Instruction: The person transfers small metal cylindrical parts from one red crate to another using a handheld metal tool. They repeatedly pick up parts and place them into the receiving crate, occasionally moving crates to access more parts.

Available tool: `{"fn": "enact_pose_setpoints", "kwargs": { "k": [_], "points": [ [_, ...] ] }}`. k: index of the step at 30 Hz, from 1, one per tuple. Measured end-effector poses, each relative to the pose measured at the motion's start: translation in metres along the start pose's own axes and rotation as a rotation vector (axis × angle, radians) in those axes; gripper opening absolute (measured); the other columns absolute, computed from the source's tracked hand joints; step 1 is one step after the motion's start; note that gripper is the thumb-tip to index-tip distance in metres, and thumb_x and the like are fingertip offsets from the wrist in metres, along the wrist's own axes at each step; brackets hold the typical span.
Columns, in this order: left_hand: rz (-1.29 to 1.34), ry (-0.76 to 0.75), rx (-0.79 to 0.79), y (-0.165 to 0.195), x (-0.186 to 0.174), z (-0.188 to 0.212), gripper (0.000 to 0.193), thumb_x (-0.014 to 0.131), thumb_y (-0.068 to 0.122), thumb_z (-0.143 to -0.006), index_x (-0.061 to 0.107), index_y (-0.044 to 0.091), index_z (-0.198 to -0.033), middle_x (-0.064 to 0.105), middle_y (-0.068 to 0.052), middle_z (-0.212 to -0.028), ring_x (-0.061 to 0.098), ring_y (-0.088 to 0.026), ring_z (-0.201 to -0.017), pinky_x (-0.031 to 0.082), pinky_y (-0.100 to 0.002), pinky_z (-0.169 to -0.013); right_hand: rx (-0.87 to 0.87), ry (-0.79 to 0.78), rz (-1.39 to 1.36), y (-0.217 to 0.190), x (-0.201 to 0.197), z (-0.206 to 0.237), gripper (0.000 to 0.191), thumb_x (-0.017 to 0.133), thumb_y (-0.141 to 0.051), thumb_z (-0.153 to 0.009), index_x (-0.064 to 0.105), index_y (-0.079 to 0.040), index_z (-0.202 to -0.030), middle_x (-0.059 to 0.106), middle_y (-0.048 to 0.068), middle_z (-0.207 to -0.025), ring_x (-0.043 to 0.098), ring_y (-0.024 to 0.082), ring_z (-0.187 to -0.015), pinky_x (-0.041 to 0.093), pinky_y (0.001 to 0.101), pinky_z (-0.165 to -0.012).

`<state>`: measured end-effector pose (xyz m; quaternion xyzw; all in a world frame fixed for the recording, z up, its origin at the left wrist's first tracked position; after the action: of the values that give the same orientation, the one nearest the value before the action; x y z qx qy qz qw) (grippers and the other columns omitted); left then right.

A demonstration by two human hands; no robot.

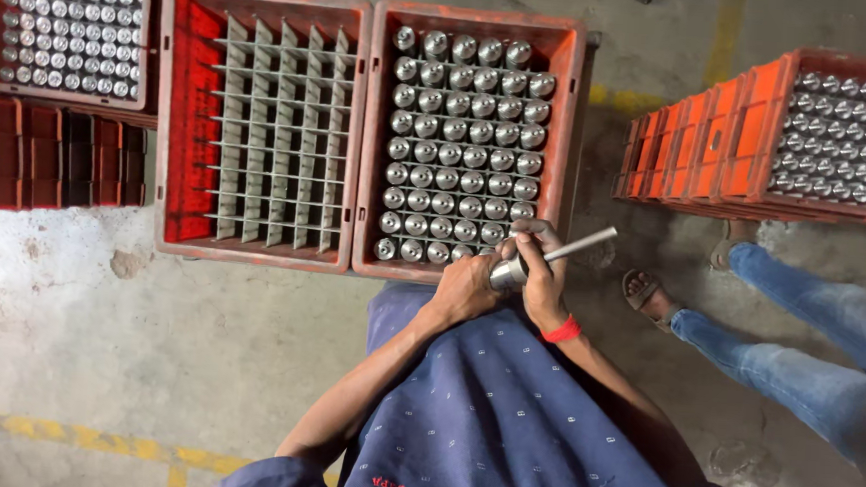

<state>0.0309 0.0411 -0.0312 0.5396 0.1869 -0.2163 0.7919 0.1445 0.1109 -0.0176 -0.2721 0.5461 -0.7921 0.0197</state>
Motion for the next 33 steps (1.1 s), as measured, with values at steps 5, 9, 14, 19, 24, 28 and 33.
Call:
{"fn": "enact_pose_setpoints", "kwargs": {
  "k": [5,9,14,19,24,28,33],
  "points": [
    [0.286,-0.138,0.044,-0.003,0.003,-0.018,0.055,0.083,0.044,-0.075,0.072,0.007,-0.113,0.078,-0.019,-0.091,0.077,-0.035,-0.085,0.058,-0.046,-0.077,0.143,0.181,-0.287,0.012,-0.058,-0.025,0.019,0.057,-0.008,-0.099,0.063,-0.005,-0.118,0.066,0.008,-0.083,0.066,0.021,-0.081,0.055,0.0346,-0.078],
    [-0.134,0.148,0.132,-0.005,-0.047,-0.079,0.067,0.076,0.043,-0.087,0.056,0.004,-0.138,0.070,-0.020,-0.073,0.068,-0.039,-0.066,0.055,-0.050,-0.063,0.002,0.432,-0.524,-0.009,-0.135,-0.025,0.018,0.059,-0.006,-0.101,0.063,-0.008,-0.119,0.067,0.006,-0.089,0.067,0.020,-0.091,0.056,0.0348,-0.087],
    [-0.176,0.521,0.350,0.021,-0.120,-0.185,0.065,0.072,0.028,-0.092,0.044,0.000,-0.143,0.066,-0.028,-0.115,0.068,-0.045,-0.083,0.055,-0.052,-0.069,0.015,0.550,-0.575,-0.011,-0.178,0.012,0.013,0.057,-0.011,-0.104,0.063,-0.011,-0.116,0.066,0.005,-0.088,0.068,0.022,-0.092,0.056,0.0383,-0.088],
    [-0.186,0.520,0.471,0.049,-0.132,-0.225,0.056,0.067,0.010,-0.100,0.046,0.012,-0.152,0.056,-0.030,-0.141,0.061,-0.046,-0.119,0.054,-0.050,-0.097,0.076,0.596,-0.507,0.013,-0.159,0.038,0.016,0.056,-0.013,-0.104,0.063,-0.010,-0.118,0.066,0.005,-0.089,0.067,0.023,-0.094,0.056,0.0393,-0.087],
    [0.193,0.775,0.373,0.033,-0.135,-0.189,0.041,0.069,0.011,-0.101,0.061,0.011,-0.141,0.067,-0.018,-0.140,0.068,-0.032,-0.126,0.057,-0.043,-0.109,0.175,0.585,-0.489,0.015,-0.137,0.054,0.017,0.055,-0.017,-0.106,0.062,-0.010,-0.120,0.065,0.003,-0.086,0.067,0.021,-0.092,0.056,0.0376,-0.086],
    [0.810,0.671,-0.038,0.016,-0.116,-0.108,0.057,0.071,0.036,-0.091,0.057,0.005,-0.137,0.070,-0.021,-0.126,0.071,-0.031,-0.110,0.063,-0.048,-0.094,0.262,0.383,-0.617,0.025,-0.110,0.059,0.024,0.055,-0.029,-0.105,0.062,-0.010,-0.119,0.063,0.005,-0.078,0.067,0.022,-0.083,0.058,0.0396,-0.079],
    [0.909,-0.127,0.268,0.083,-0.069,-0.008,0.089,0.045,0.065,-0.101,0.024,0.006,-0.164,0.028,-0.019,-0.170,0.025,-0.033,-0.157,0.019,-0.045,-0.128,-0.009,-0.121,0.506,0.064,-0.036,0.029,0.030,0.061,-0.026,-0.106,0.060,0.001,-0.117,0.062,0.006,-0.084,0.062,0.017,-0.074,0.051,0.0323,-0.062]
  ]
}}
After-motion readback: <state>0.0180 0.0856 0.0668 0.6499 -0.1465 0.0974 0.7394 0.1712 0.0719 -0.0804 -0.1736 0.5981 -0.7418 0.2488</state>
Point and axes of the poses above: each hand's wrist, its own z-axis away from the middle knuckle, its own x-axis out of the palm, y = z × x, the point moved 4 cm from there along -z, towards the middle knuckle
